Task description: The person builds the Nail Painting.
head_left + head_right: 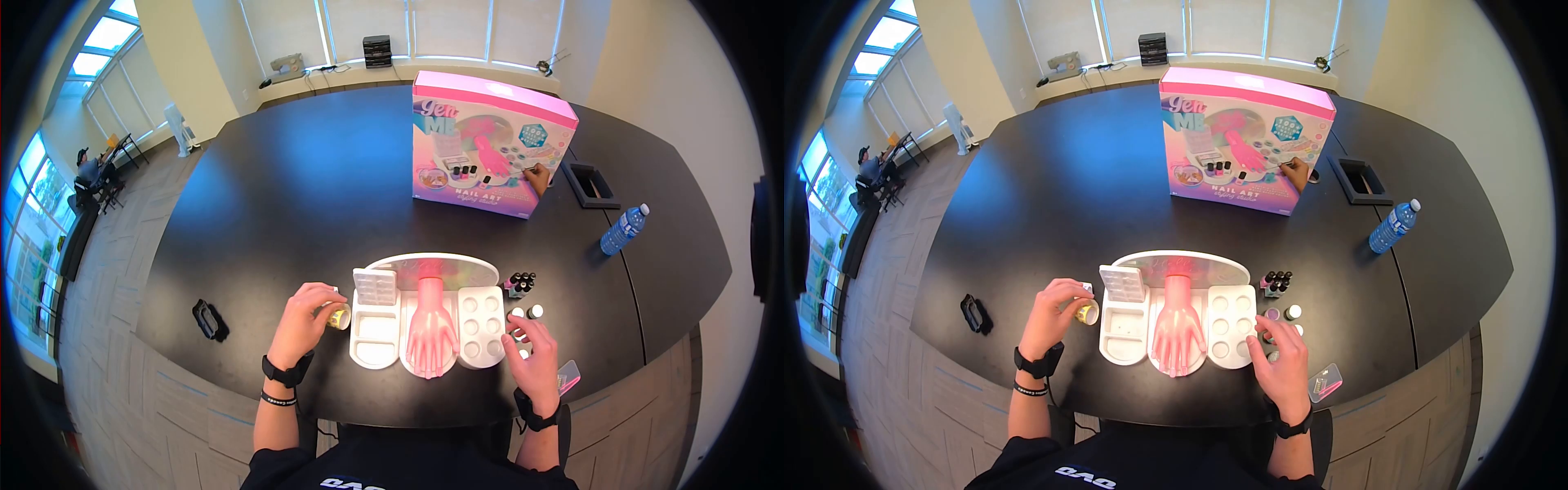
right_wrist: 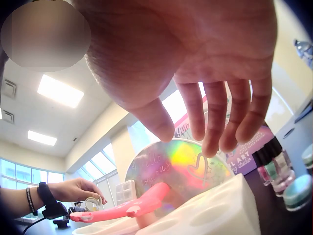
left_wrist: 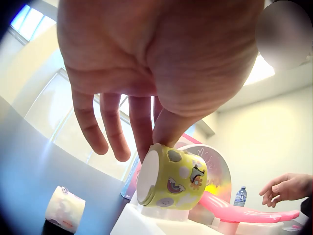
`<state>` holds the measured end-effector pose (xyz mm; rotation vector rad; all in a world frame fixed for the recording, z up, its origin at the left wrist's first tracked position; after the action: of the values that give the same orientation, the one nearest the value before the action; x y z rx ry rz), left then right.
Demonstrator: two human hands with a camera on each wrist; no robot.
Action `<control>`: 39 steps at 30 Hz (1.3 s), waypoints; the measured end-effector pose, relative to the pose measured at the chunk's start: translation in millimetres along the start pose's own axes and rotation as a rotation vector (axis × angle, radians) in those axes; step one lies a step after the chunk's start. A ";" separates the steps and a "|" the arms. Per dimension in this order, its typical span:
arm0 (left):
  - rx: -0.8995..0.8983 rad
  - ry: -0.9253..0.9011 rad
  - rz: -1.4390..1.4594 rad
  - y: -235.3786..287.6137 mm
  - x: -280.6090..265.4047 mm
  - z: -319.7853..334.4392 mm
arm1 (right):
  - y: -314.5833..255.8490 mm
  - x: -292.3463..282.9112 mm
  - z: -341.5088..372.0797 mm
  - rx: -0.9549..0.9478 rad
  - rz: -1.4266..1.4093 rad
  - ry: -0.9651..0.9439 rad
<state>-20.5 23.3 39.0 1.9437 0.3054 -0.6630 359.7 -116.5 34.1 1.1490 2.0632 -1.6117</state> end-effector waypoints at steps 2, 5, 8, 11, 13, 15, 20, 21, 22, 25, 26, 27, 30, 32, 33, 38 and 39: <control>0.020 -0.006 -0.010 2.5 4.1 -0.6 | -1.0 -0.7 -0.4 0.001 0.001 0.003; 0.021 -0.043 -0.026 6.1 13.2 -0.3 | -1.1 -0.4 0.2 0.011 -0.012 -0.002; 0.045 -0.063 -0.018 9.3 23.4 -0.4 | 0.5 -0.2 1.1 0.004 0.001 0.002; 0.052 -0.086 -0.003 9.6 31.9 0.7 | -1.2 -1.1 1.8 0.004 0.006 0.001; 0.050 -0.108 0.012 7.8 37.8 2.2 | -0.7 -0.2 2.4 0.004 0.005 -0.002; 0.070 -0.108 0.003 8.9 40.4 2.7 | -0.1 -0.1 3.0 0.008 0.008 -0.007; 0.085 -0.122 -0.047 9.3 44.1 6.0 | 0.3 0.5 4.0 0.016 0.011 -0.012; 0.091 -0.127 -0.061 8.8 45.0 7.3 | -0.3 0.3 3.9 0.014 0.012 -0.013; 0.097 -0.132 -0.075 8.4 45.9 8.2 | -0.7 0.3 3.6 0.012 0.012 -0.013; 0.099 -0.141 -0.094 6.6 47.4 10.2 | -1.7 0.4 3.2 0.001 0.014 -0.012; 0.099 -0.141 -0.095 5.8 47.5 10.8 | -1.8 0.6 3.2 0.001 0.014 -0.012; 0.109 -0.146 -0.109 5.8 48.1 11.4 | -1.9 0.7 3.3 0.000 0.015 -0.012; 0.116 -0.159 -0.134 5.3 49.4 12.5 | -0.2 1.7 3.4 0.005 0.014 -0.016; 0.112 -0.166 -0.144 5.1 49.8 13.4 | 0.8 2.2 3.8 0.010 0.013 -0.020; 0.105 -0.166 -0.153 4.9 49.7 13.7 | 1.0 2.1 3.9 0.011 0.014 -0.019; 0.087 -0.170 -0.147 5.2 47.6 13.4 | 1.4 1.2 3.7 -0.012 0.022 -0.002; 0.082 -0.150 -0.115 5.8 44.7 13.2 | 0.7 0.7 3.7 -0.012 0.023 -0.001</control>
<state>14.6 5.6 13.4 1.9520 0.3017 -0.9039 358.9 -119.6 31.9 1.1638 2.0482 -1.5869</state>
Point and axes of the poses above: each hand's wrist, its own z-axis away from the middle knuckle, its own x-axis out of the palm, y = z × x, the point moved 8 cm from there along -z, towards the middle knuckle, and after that the axes turned 5 degrees about z, right-handed, at the moved point
